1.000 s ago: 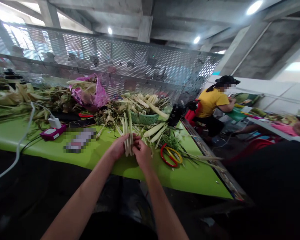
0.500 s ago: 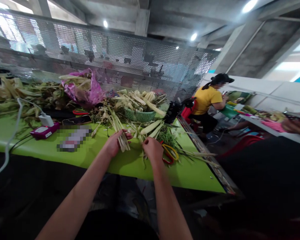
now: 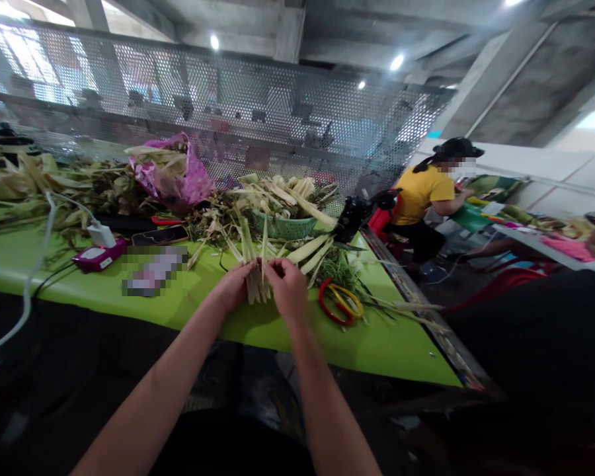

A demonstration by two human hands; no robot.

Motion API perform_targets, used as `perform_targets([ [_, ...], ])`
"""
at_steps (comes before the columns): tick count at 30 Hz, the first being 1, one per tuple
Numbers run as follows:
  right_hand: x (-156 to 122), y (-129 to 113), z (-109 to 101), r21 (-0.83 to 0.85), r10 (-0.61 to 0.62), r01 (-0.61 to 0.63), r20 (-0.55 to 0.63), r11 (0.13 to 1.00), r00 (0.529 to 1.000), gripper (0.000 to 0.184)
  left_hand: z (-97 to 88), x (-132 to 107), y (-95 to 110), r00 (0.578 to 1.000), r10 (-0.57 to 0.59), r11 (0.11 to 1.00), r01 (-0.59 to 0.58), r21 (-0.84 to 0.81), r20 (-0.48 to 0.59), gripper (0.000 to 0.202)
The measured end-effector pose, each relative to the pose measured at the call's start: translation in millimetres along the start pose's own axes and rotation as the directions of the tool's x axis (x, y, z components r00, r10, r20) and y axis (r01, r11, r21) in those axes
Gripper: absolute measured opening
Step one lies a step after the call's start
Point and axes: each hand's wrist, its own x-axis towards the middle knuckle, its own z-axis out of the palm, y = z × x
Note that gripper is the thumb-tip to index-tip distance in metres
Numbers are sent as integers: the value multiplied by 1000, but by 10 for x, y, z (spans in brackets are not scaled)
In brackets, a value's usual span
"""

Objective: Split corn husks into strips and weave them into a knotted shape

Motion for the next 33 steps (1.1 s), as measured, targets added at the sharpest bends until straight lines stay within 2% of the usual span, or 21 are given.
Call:
perform_targets([
  [3,-69,-47,124,-149,-76,71,-27,986,997,24,-22,11,-26,999,9,1000,-8,-14,47,18],
  [6,-102,-38,161,-272,-133,124,-17,954,991,20,-25,-1,-18,996,-4,1000,6,-27,85,22],
  [10,-107,-6,156,-322,-147,139,-1,936,989,16,3,-36,10,996,6,1000,-4,-15,86,22],
  [17,-116,34,79,-131,-20,25,37,991,999,23,5,-24,19,996,45,997,-40,-61,80,16],
  [23,-111,78,72,-163,-9,22,79,986,997,20,17,-51,48,991,47,997,-39,-69,125,18],
  [26,-105,105,73,-131,19,-16,26,991,999,21,26,-69,66,992,21,998,-13,-60,125,19],
  [29,-95,130,63,22,79,-79,-20,997,997,24,29,-61,65,997,27,999,-24,-48,76,19],
  [33,-85,128,81,247,103,-133,130,960,986,25,36,-43,43,999,33,999,-33,-17,35,23],
])
